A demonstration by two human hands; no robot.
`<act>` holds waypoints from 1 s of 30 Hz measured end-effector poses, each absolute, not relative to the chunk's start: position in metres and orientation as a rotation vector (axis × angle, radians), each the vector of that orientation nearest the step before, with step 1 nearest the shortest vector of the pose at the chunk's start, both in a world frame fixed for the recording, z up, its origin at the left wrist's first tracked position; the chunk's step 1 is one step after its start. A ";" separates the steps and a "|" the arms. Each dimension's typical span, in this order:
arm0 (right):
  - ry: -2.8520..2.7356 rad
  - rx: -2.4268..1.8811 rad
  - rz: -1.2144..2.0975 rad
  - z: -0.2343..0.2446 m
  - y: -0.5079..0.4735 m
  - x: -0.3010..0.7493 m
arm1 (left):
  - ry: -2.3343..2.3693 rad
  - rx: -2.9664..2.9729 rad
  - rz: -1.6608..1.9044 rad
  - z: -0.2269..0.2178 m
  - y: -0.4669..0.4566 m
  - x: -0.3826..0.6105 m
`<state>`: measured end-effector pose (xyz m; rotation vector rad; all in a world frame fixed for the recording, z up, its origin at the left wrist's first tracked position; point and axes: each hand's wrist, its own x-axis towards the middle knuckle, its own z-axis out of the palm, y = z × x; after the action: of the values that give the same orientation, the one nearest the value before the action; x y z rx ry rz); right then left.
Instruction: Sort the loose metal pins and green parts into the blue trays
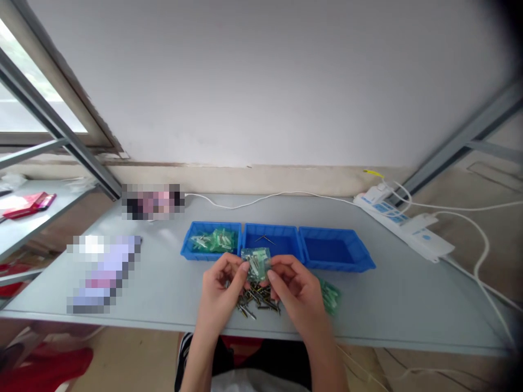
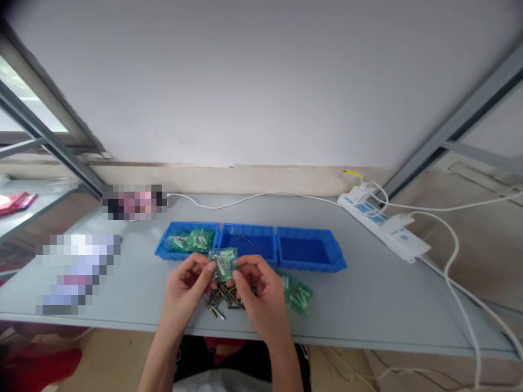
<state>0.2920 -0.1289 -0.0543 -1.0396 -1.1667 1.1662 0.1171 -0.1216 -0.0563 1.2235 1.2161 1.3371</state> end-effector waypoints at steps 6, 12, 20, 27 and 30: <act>-1.148 -0.995 1.189 -0.057 -0.131 0.297 | 1.478 0.956 1.698 -0.051 -0.118 0.089; -1.141 -1.014 1.131 -0.057 -0.132 0.307 | 1.865 1.060 1.561 -0.049 -0.119 0.065; -1.160 -1.274 0.834 -0.042 -0.139 0.343 | 1.897 1.135 1.604 -0.041 -0.125 0.073; -1.517 -1.733 0.456 -0.047 -0.155 0.408 | 1.783 1.143 1.715 -0.035 -0.127 0.083; -1.603 -1.757 0.482 -0.054 -0.159 0.413 | 1.747 1.167 1.700 -0.036 -0.125 0.090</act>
<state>0.4131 -0.1589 -0.0538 -1.7574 -1.6025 0.4822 0.0904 -0.1246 -0.0360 1.1668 1.7466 1.6996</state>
